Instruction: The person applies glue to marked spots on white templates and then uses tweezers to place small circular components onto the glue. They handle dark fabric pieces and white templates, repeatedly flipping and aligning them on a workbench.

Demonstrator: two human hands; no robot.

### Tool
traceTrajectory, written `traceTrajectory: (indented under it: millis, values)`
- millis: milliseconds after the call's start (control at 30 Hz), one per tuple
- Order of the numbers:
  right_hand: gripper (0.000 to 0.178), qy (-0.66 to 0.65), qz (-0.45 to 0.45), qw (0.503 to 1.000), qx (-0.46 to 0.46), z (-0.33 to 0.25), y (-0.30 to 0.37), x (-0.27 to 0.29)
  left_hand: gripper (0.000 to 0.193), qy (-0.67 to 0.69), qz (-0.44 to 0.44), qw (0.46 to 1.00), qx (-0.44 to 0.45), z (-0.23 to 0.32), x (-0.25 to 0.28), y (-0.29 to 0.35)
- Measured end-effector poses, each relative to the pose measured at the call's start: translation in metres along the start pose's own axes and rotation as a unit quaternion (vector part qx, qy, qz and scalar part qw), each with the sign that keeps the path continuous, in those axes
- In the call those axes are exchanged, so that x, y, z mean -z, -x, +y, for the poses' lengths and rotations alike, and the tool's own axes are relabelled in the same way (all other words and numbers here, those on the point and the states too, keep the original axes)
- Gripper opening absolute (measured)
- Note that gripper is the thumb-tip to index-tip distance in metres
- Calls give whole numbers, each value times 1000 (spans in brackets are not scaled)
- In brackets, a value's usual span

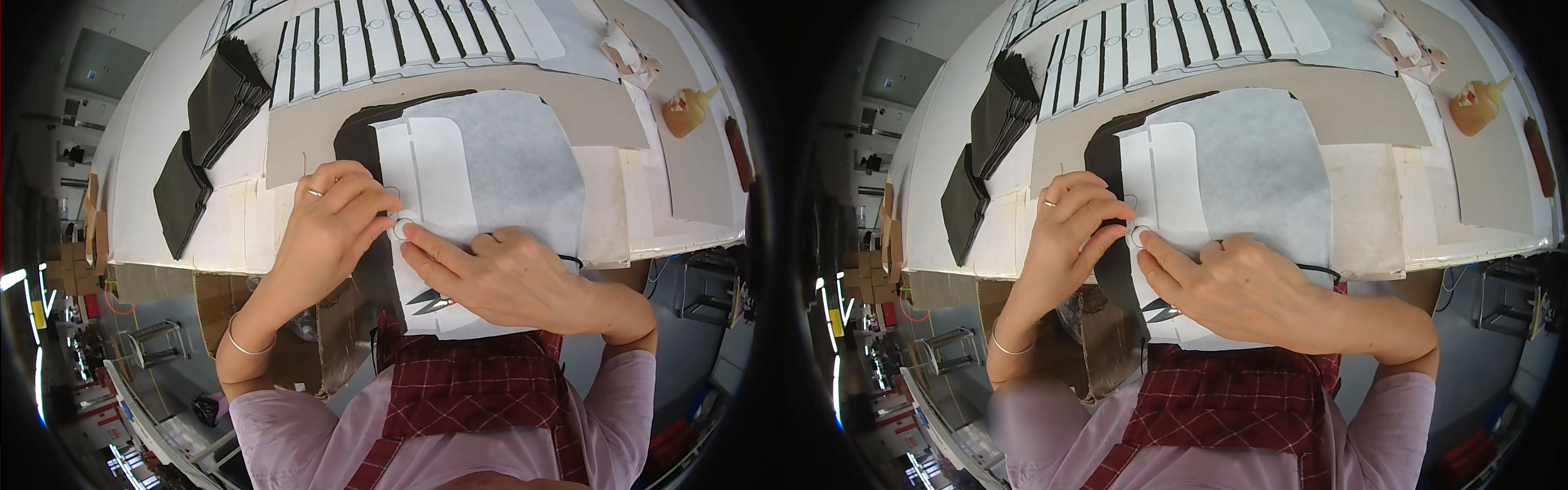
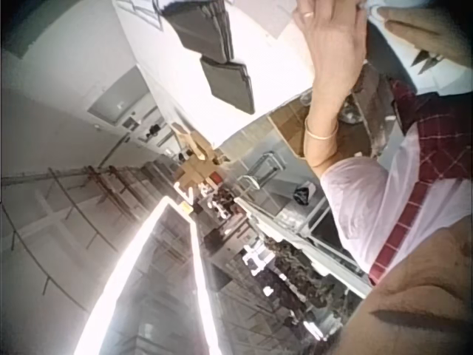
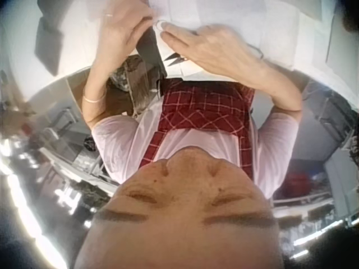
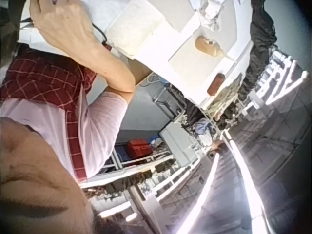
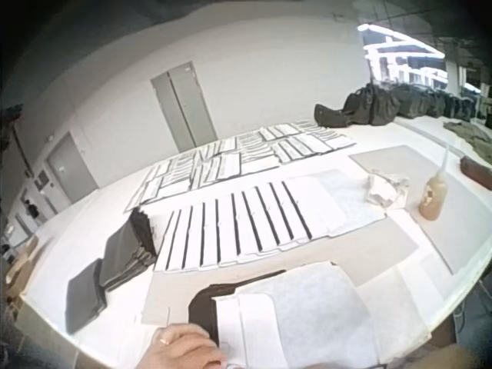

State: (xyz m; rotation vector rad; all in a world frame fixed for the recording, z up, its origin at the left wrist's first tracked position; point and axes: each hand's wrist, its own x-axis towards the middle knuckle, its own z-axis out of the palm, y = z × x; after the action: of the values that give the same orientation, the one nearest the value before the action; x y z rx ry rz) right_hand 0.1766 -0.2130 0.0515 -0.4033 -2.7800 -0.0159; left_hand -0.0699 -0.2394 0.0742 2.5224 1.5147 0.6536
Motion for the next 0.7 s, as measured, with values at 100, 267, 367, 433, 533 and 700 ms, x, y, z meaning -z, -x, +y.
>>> traceTrajectory:
  millis: [100, 267, 367, 433, 533, 700]
  values:
    - [40, -3, -2, 1000, -2, 0, 0, 0, 20, -51, -31, 998, -29, 1, -2, 0]
    - [37, -10, 3, 1000, -2, 0, 1, -1, 14, -49, -69, 996, -36, -4, -4, -8]
    - [36, -14, 4, 1000, -3, 1, 1, -2, 12, 15, -94, 995, 21, -7, -6, -7]
    - [36, -16, 5, 1000, -3, 1, 1, -1, 12, 107, -59, 991, 57, -11, -12, 0]
    - [35, -20, 6, 1000, -4, 2, 1, -1, 12, 244, -34, 955, 162, -11, -9, 3]
    - [34, -23, 3, 1000, -7, 1, 0, -1, 11, 115, -42, 991, 48, -9, -11, 0]
